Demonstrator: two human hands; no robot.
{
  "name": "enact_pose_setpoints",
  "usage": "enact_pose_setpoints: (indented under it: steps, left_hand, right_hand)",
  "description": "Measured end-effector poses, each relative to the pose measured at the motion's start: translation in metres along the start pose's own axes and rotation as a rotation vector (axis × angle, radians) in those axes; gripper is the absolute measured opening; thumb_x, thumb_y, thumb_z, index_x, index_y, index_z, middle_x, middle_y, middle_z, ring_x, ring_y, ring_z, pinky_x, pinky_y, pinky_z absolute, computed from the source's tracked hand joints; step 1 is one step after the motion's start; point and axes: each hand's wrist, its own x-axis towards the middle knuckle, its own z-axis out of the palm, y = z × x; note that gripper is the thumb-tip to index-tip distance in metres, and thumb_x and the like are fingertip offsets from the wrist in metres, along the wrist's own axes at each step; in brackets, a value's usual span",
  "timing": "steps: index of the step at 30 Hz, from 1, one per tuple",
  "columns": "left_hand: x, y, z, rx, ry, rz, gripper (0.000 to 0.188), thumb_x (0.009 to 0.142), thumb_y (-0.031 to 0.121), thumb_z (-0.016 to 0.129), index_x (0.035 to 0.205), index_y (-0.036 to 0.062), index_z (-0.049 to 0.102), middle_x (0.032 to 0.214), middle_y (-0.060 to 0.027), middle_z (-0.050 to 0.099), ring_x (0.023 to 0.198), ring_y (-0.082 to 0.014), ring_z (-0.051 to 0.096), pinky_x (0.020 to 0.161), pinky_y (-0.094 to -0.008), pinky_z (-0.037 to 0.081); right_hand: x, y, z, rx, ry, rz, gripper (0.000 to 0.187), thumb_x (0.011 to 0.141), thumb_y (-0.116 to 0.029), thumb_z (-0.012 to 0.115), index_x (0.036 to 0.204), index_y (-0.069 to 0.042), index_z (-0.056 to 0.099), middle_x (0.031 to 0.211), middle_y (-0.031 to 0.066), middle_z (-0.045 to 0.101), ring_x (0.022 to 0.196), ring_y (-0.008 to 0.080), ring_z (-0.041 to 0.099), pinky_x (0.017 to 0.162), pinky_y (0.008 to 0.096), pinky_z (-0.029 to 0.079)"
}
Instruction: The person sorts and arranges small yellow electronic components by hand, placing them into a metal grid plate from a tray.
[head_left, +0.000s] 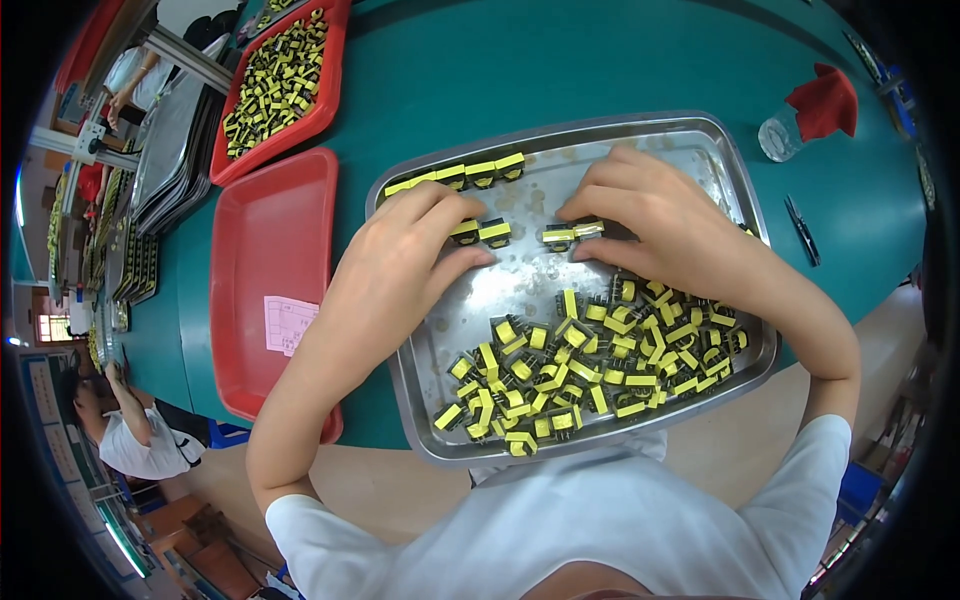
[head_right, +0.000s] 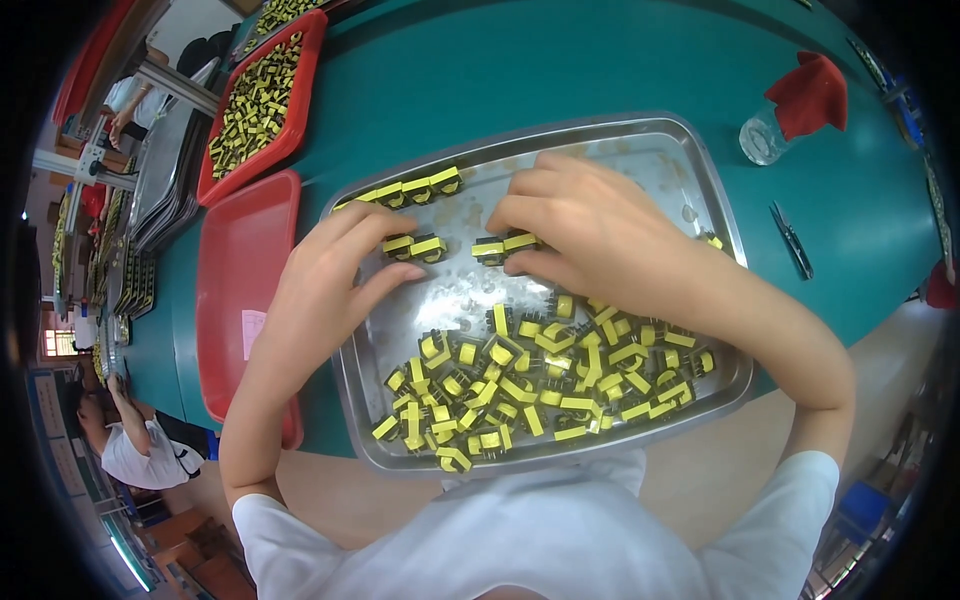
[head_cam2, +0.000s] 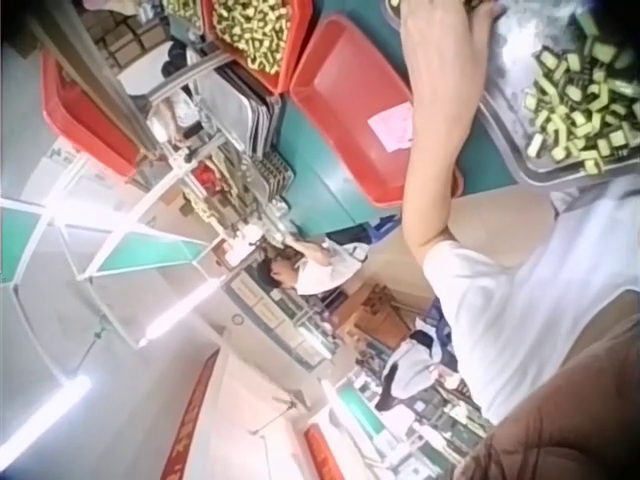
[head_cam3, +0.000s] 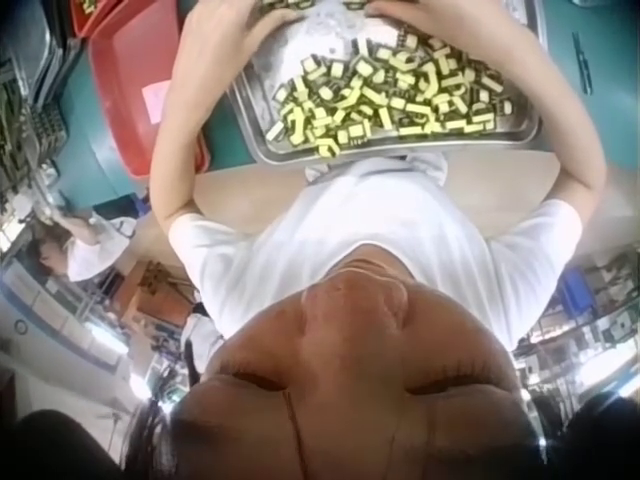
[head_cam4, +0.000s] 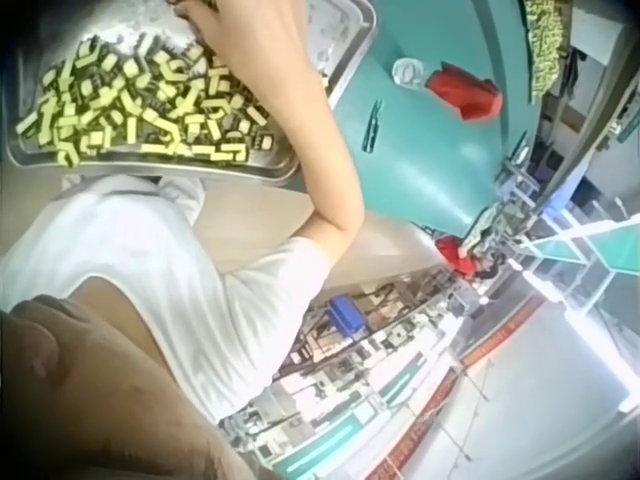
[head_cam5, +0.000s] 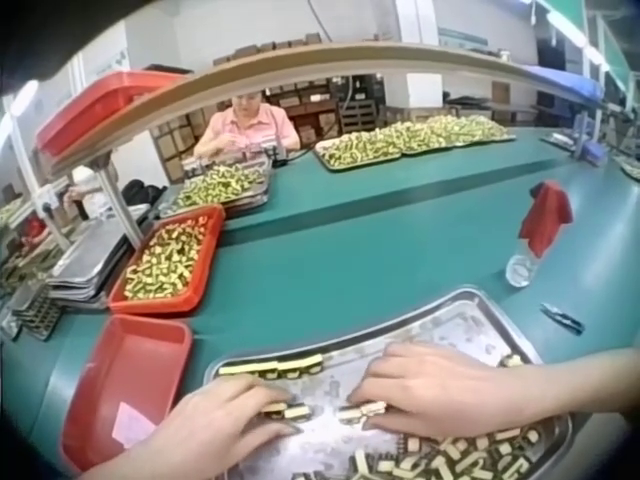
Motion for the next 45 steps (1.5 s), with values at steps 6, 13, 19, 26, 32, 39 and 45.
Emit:
enact_pose_setpoints:
  steps: [6, 13, 19, 26, 32, 39, 45]
  left_hand:
    - [0.002, -0.006, 0.002, -0.006, -0.034, -0.001, 0.03, 0.091, 0.018, 0.08, 0.114, 0.0018, 0.07, 0.11, -0.0151, 0.069, 0.106, -0.0373, 0.068, 0.089, -0.0464, 0.056]
    - [0.002, 0.002, -0.004, -0.04, -0.075, -0.07, 0.028, 0.091, 0.017, 0.08, 0.112, 0.0025, 0.069, 0.107, -0.0148, 0.069, 0.105, -0.0368, 0.068, 0.089, -0.0462, 0.055]
    - [0.009, -0.001, 0.002, -0.019, -0.023, 0.042, 0.026, 0.09, 0.017, 0.081, 0.108, 0.0028, 0.069, 0.104, -0.0127, 0.069, 0.102, -0.0366, 0.067, 0.088, -0.0461, 0.055]
    - [0.045, 0.012, 0.012, 0.207, 0.064, 0.168, 0.02, 0.091, 0.022, 0.08, 0.105, 0.0103, 0.072, 0.104, -0.0034, 0.071, 0.106, -0.0238, 0.066, 0.1, -0.0451, 0.043]
    - [0.08, 0.007, 0.032, 0.262, 0.132, 0.206, 0.019, 0.092, 0.025, 0.079, 0.103, 0.0112, 0.073, 0.101, -0.0002, 0.072, 0.103, -0.0204, 0.065, 0.1, -0.0469, 0.036]
    - [0.082, 0.003, 0.04, 0.287, 0.131, 0.197, 0.017, 0.09, 0.023, 0.081, 0.101, 0.0109, 0.074, 0.097, 0.0005, 0.071, 0.101, -0.0199, 0.065, 0.095, -0.0463, 0.036]
    - [0.084, 0.005, 0.041, 0.279, 0.111, 0.182, 0.019, 0.095, 0.025, 0.079, 0.104, 0.0099, 0.073, 0.099, 0.0, 0.071, 0.1, -0.0209, 0.063, 0.096, -0.0475, 0.033]
  right_hand:
    - [-0.002, 0.0, -0.001, -0.048, 0.003, 0.003, 0.03, 0.082, -0.016, 0.087, 0.108, -0.006, 0.075, 0.105, 0.0071, 0.07, 0.103, 0.031, 0.063, 0.089, 0.0432, 0.053]
    - [0.002, -0.003, 0.002, -0.039, 0.031, -0.013, 0.028, 0.083, -0.018, 0.087, 0.105, -0.007, 0.073, 0.104, 0.0061, 0.068, 0.101, 0.0301, 0.063, 0.088, 0.0429, 0.053]
    - [0.003, 0.003, 0.004, -0.056, 0.047, -0.051, 0.026, 0.085, -0.02, 0.085, 0.104, -0.007, 0.072, 0.103, 0.0065, 0.067, 0.1, 0.0302, 0.062, 0.087, 0.0423, 0.053]
    - [0.013, 0.03, -0.019, -0.201, 0.123, -0.04, 0.023, 0.087, -0.016, 0.082, 0.103, -0.004, 0.072, 0.1, 0.0075, 0.068, 0.099, 0.0301, 0.062, 0.084, 0.0428, 0.053]
    - [0.013, 0.049, -0.017, -0.203, 0.154, 0.043, 0.021, 0.09, -0.015, 0.08, 0.106, -0.004, 0.073, 0.1, 0.0063, 0.068, 0.098, 0.0292, 0.062, 0.083, 0.0429, 0.054]
    - [0.014, 0.054, -0.015, -0.174, 0.147, 0.05, 0.02, 0.091, -0.016, 0.079, 0.106, -0.004, 0.072, 0.101, 0.0079, 0.067, 0.098, 0.0309, 0.064, 0.084, 0.0439, 0.054]
    - [0.011, 0.054, -0.019, -0.159, 0.142, 0.089, 0.02, 0.091, -0.014, 0.079, 0.106, -0.002, 0.071, 0.101, 0.0102, 0.068, 0.099, 0.0331, 0.067, 0.084, 0.0446, 0.053]
